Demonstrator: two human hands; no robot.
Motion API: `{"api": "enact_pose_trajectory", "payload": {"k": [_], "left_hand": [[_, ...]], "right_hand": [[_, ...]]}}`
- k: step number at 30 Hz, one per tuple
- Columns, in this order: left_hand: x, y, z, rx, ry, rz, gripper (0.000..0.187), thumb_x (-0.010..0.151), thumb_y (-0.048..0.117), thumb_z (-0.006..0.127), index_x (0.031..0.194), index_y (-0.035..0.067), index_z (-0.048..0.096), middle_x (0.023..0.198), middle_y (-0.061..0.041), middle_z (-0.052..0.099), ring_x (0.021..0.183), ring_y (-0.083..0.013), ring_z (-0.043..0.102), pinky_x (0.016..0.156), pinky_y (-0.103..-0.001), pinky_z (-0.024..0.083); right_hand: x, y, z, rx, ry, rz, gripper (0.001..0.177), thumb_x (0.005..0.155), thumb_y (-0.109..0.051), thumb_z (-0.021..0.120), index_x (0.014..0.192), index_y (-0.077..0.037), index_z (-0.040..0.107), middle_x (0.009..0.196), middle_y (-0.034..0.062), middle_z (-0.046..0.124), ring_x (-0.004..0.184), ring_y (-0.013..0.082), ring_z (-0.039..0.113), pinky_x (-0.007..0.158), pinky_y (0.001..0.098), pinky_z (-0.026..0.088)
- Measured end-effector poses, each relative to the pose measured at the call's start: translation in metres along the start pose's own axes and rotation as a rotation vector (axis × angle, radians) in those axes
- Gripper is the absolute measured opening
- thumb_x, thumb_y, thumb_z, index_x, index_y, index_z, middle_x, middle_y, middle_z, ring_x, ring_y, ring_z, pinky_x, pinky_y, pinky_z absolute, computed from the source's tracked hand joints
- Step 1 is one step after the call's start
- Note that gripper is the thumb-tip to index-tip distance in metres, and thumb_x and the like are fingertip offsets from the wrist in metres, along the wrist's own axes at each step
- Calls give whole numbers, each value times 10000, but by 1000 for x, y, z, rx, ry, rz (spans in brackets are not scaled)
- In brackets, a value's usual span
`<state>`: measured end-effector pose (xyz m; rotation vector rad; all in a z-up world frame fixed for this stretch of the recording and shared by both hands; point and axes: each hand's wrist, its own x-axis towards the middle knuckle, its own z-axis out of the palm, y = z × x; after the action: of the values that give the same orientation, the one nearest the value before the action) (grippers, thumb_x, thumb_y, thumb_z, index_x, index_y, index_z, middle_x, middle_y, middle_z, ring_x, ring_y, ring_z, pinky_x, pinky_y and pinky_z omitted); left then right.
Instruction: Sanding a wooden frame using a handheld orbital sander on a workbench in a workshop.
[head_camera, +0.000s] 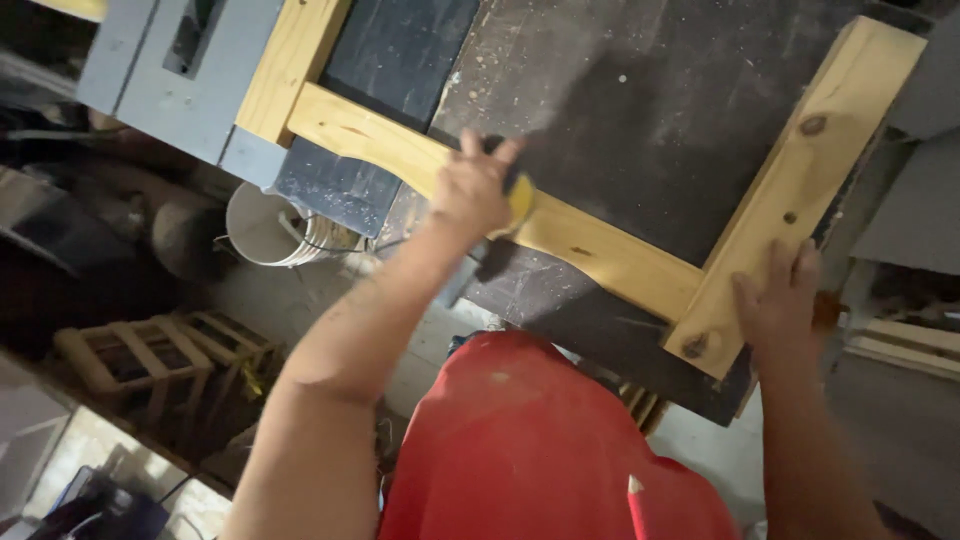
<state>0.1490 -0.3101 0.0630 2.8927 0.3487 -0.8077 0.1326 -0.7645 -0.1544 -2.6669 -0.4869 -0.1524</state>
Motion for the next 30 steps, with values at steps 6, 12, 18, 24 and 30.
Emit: {"api": "enact_pose_trajectory", "payload": {"k": [6, 12, 18, 24, 30], "left_hand": [[-38, 71, 16, 18, -48, 159, 782, 1002, 414, 624, 1672, 381, 223, 1470, -181, 372, 1185, -345, 585, 816, -405, 630], [-41, 110, 53, 162, -5, 316, 774, 1030, 388, 581, 1684, 429, 169, 1482, -136, 394, 1160, -330, 583, 842, -367, 585], [-61, 90, 30, 154, -93, 300, 794, 1046, 329, 587, 1693, 418, 134, 1577, -186, 318, 1188, -330, 576, 801, -364, 614], [-47, 16, 2, -12, -89, 79, 701, 1026, 528, 517, 1663, 436, 239, 1523, -167, 322, 1274, -384, 526, 896, -465, 611], [-7, -59, -11, -31, -43, -111, 745, 974, 225, 551, 1631, 436, 269, 1412, -192, 376, 1156, -375, 570, 836, -423, 617]], "right_hand": [[-3, -5, -4, 72, -62, 138, 759, 1091, -422, 515, 1695, -38, 262, 1738, 275, 85, 1540, 550, 281, 1108, 682, 401], [-8, -1, -1, 81, -144, 214, 813, 1097, -515, 443, 1746, -104, 176, 1766, 233, 0, 1593, 519, 217, 1131, 697, 375], [15, -70, -44, 105, -296, 481, 888, 1042, -517, 561, 1721, -88, 182, 1757, 151, -72, 1596, 474, 177, 1129, 674, 365], [11, -64, -25, 93, -206, 467, 912, 1045, -490, 605, 1716, -23, 200, 1747, 218, -41, 1566, 544, 231, 1108, 680, 372], [5, -36, 5, 129, -97, 415, 925, 1020, -540, 589, 1709, -27, 245, 1753, 222, -15, 1608, 499, 127, 1205, 676, 255]]}}
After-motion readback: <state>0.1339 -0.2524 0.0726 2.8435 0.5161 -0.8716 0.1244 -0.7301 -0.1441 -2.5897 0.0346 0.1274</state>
